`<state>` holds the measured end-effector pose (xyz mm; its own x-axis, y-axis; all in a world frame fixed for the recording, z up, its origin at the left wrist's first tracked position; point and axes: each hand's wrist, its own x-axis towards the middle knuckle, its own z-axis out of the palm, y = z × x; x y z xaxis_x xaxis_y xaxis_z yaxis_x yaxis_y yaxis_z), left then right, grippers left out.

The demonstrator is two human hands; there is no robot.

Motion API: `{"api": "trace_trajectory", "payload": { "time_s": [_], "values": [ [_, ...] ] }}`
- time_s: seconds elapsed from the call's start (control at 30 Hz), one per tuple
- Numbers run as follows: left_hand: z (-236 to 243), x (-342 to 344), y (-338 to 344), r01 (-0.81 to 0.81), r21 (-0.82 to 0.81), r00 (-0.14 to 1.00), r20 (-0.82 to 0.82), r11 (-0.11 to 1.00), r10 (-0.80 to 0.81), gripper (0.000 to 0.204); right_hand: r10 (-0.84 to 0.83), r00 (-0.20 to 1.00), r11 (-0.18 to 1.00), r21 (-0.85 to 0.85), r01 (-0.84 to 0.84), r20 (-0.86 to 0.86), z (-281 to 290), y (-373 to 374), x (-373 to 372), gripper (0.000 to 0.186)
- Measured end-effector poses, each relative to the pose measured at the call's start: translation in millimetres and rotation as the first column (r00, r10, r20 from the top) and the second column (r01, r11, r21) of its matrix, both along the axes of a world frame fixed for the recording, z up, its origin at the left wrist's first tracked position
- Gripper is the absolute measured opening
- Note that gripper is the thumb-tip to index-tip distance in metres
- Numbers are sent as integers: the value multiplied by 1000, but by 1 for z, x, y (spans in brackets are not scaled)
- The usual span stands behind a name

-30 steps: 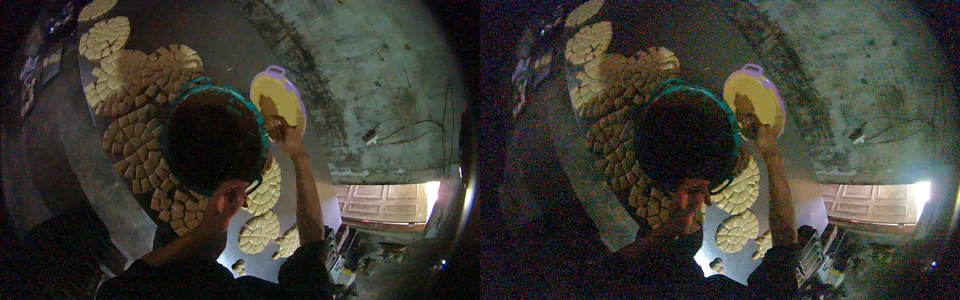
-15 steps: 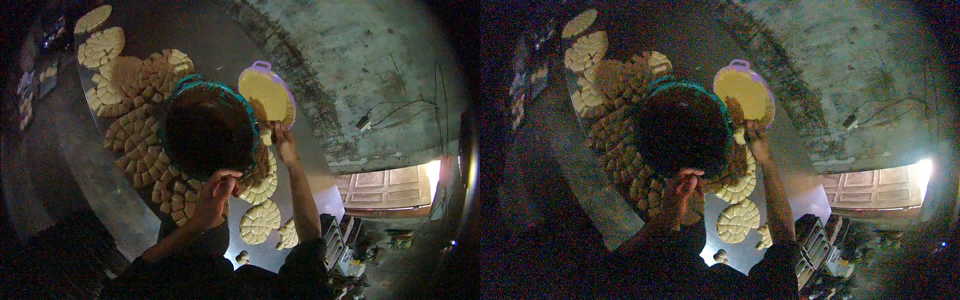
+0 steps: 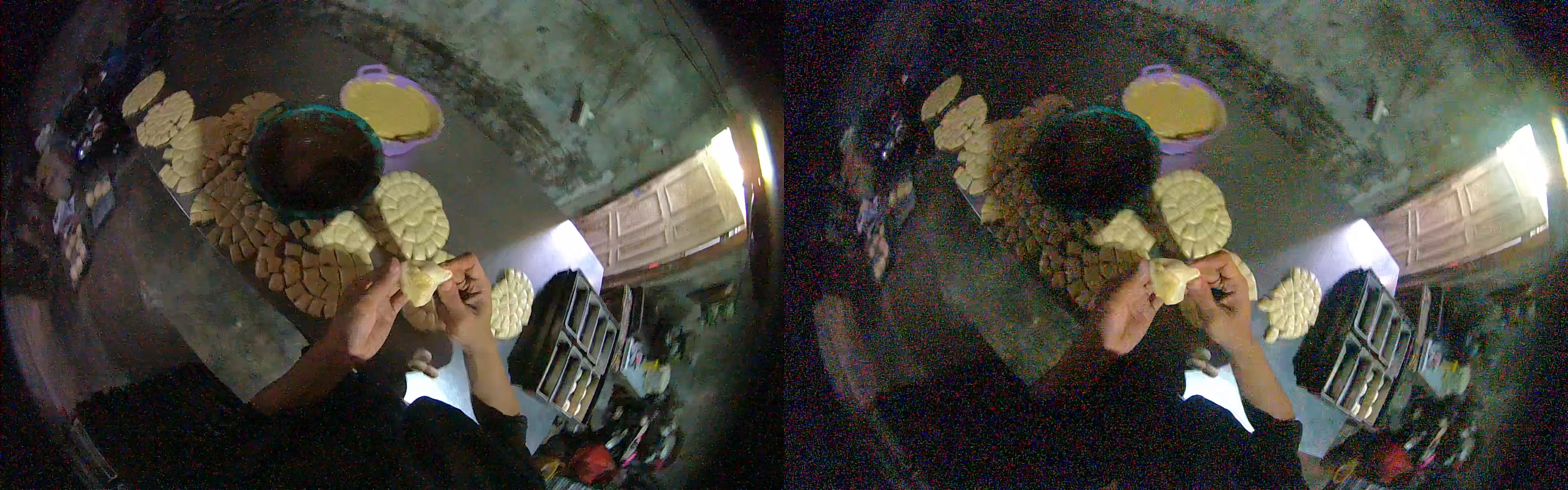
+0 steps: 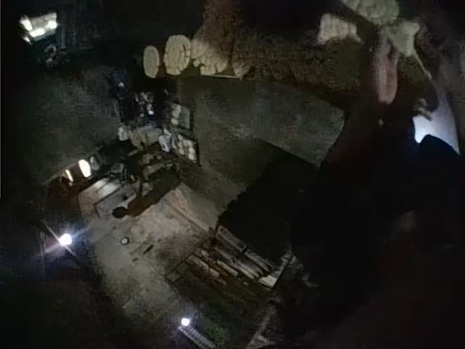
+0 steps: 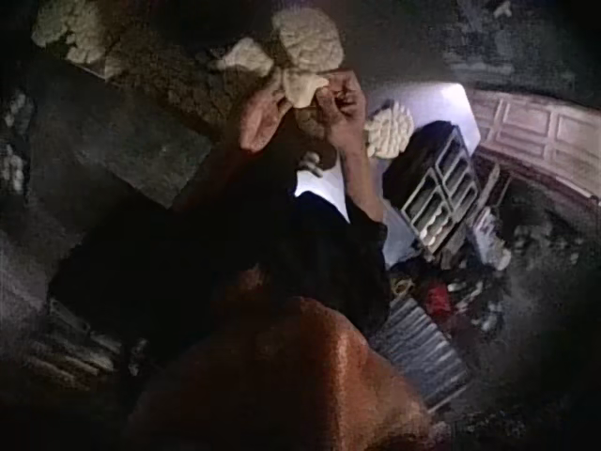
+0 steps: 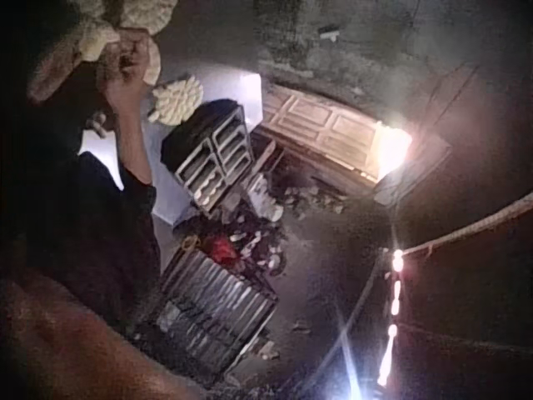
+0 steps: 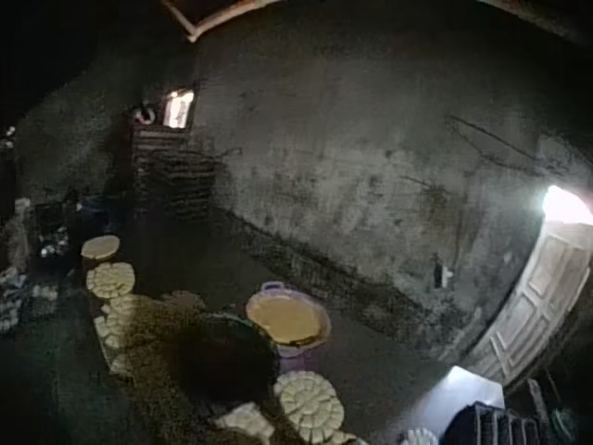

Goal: The person prepares dough by adding a dark filling from a bowl by hand, sealing the edges, and placing the filled dough pieces into a metal baking pan.

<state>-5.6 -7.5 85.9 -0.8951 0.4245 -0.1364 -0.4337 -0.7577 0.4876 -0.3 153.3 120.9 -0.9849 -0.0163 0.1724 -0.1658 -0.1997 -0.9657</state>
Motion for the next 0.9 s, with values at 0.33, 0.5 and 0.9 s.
{"api": "trace_trajectory", "payload": {
  "time_s": [0.33, 0.5, 0.9],
  "values": [
    [39, 123, 51, 90, -270, 955, -250, 959, -161, 43, 10, 874, 563, 725, 397, -486, 31, 68, 157, 46],
    [33, 178, 66, 12, -370, 926, -347, 929, -150, 43, -165, 892, 872, 360, 331, -420, 22, 73, 209, 20],
    [7, 213, 58, -85, -709, 848, -420, 700, -323, 19, 139, 833, 678, 664, 314, -535, 22, 77, 265, 21]
  ]
}}
